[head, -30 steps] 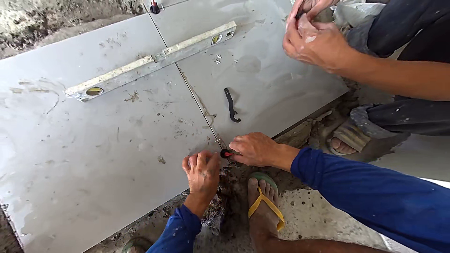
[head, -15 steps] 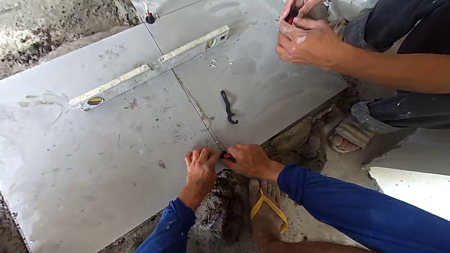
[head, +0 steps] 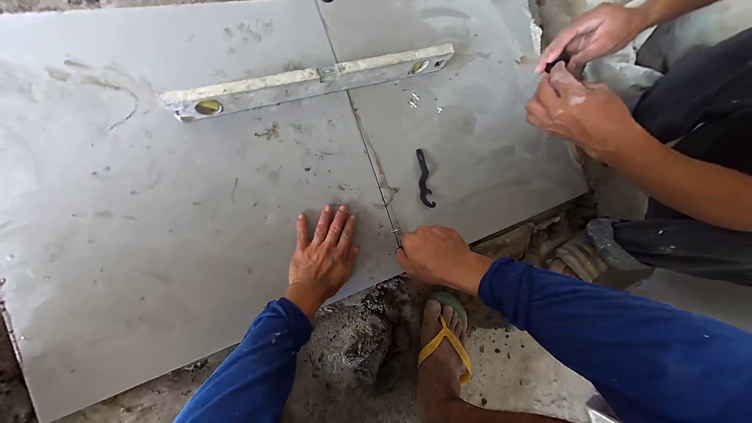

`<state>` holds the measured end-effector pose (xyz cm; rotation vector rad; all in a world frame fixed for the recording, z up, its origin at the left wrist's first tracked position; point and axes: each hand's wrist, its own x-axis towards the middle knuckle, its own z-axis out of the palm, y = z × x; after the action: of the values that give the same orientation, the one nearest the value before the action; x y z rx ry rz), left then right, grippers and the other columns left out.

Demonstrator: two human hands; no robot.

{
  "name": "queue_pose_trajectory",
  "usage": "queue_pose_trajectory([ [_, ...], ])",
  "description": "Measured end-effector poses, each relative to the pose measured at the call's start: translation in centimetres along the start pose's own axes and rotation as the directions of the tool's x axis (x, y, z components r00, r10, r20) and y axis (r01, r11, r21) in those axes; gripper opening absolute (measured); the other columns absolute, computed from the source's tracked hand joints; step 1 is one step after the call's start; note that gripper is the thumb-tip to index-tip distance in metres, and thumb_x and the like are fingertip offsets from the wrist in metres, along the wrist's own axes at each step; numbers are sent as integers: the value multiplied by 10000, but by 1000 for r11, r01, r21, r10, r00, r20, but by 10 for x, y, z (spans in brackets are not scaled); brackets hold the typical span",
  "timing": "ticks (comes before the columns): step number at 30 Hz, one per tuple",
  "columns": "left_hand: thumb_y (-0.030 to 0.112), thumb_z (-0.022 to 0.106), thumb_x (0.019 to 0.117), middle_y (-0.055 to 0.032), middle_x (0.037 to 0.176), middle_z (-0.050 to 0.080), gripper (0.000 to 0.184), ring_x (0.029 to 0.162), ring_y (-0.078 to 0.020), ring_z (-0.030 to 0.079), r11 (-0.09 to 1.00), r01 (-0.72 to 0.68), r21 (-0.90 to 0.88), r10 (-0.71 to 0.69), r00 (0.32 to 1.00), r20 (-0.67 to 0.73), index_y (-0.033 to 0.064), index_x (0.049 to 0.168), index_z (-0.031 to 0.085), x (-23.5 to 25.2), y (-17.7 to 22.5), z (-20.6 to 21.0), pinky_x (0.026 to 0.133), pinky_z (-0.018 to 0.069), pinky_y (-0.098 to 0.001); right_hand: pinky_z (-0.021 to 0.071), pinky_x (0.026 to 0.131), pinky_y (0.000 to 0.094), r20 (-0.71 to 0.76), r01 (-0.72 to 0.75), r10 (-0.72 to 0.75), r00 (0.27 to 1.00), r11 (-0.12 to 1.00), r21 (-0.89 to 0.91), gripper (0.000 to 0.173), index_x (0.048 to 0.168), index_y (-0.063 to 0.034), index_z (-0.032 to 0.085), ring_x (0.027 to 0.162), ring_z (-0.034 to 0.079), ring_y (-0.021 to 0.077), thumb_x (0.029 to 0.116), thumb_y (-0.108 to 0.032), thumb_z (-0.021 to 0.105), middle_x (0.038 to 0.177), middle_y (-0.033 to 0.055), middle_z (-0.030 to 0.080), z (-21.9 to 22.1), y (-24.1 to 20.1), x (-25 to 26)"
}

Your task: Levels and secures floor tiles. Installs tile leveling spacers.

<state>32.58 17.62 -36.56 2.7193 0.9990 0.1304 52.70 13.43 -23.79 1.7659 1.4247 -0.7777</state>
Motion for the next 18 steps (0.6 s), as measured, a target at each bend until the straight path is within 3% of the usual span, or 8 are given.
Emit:
queue_pose_trajectory([
  [3, 475, 215, 1091, 20, 1697, 294, 593, 1576, -275, 234, 999, 3, -32, -4, 999, -34, 232, 1609, 368, -1, 1, 4, 1221, 112, -694, 535, 647, 501, 25, -54, 54, 998, 998, 15, 429, 794, -118, 651, 811, 699, 293, 1048, -391, 440, 783, 95, 668, 4, -4, 6],
  [9, 454, 198, 1097, 7, 1704, 278, 601, 1582, -288, 215, 996, -2, -84, -2, 999, -51, 200, 1622, 341, 0, 5, 6, 1225, 106, -695, 506, 756, 546, 215, -209, 154, 964, 941, 264, 532, 800, -61, 665, 850, 674, 311, 1103, -368, 353, 834, 135, 678, 6, 5, 25],
  [11, 456, 188, 1100, 7, 1710, 259, 606, 1585, -291, 203, 997, -3, -82, -1, 999, -50, 196, 1630, 322, 0, 5, 7, 1225, 103, -695, 530, 645, 446, 262, -324, 225, 938, 837, 441, 504, 864, -46, 668, 698, 661, 235, 1110, -355, 354, 789, 108, 679, 13, 9, 29],
  [12, 456, 191, 1101, 9, 1708, 264, 603, 1584, -291, 209, 997, -3, -80, -1, 999, -54, 197, 1628, 329, 0, 6, 7, 1225, 109, -693, 492, 545, 349, 303, -390, 259, 917, 741, 547, 477, 899, -55, 647, 587, 600, 170, 1120, -352, 346, 747, 73, 651, 15, 8, 28],
  [14, 445, 203, 1102, 9, 1703, 280, 593, 1580, -291, 220, 997, -6, -73, 1, 998, -66, 196, 1620, 348, 0, 6, 7, 1224, 114, -692, 414, 438, 269, 364, -469, 296, 883, 577, 668, 469, 904, -68, 633, 472, 521, 121, 1123, -355, 335, 681, 45, 632, 16, 9, 26],
  [15, 442, 209, 1102, 9, 1699, 289, 590, 1579, -291, 225, 998, -6, -69, 2, 997, -72, 194, 1617, 355, 0, 5, 7, 1223, 116, -692, 429, 433, 273, 353, -463, 300, 886, 587, 664, 487, 889, -66, 648, 466, 539, 127, 1119, -363, 338, 668, 47, 644, 17, 10, 26],
  [16, 443, 213, 1101, 10, 1697, 296, 589, 1578, -289, 229, 998, -6, -65, 1, 997, -77, 194, 1614, 361, -1, 6, 7, 1223, 119, -688, 471, 466, 307, 310, -427, 295, 904, 665, 613, 512, 861, -65, 662, 496, 581, 148, 1112, -382, 347, 672, 55, 658, 18, 12, 25],
  [18, 451, 209, 1100, 12, 1695, 300, 594, 1578, -287, 228, 998, -3, -61, -2, 996, -87, 196, 1614, 362, 0, 5, 7, 1225, 123, -685, 512, 600, 475, 154, -287, 244, 958, 859, 425, 554, 777, -76, 664, 650, 647, 249, 1080, -459, 402, 703, 99, 650, 14, 15, 18],
])
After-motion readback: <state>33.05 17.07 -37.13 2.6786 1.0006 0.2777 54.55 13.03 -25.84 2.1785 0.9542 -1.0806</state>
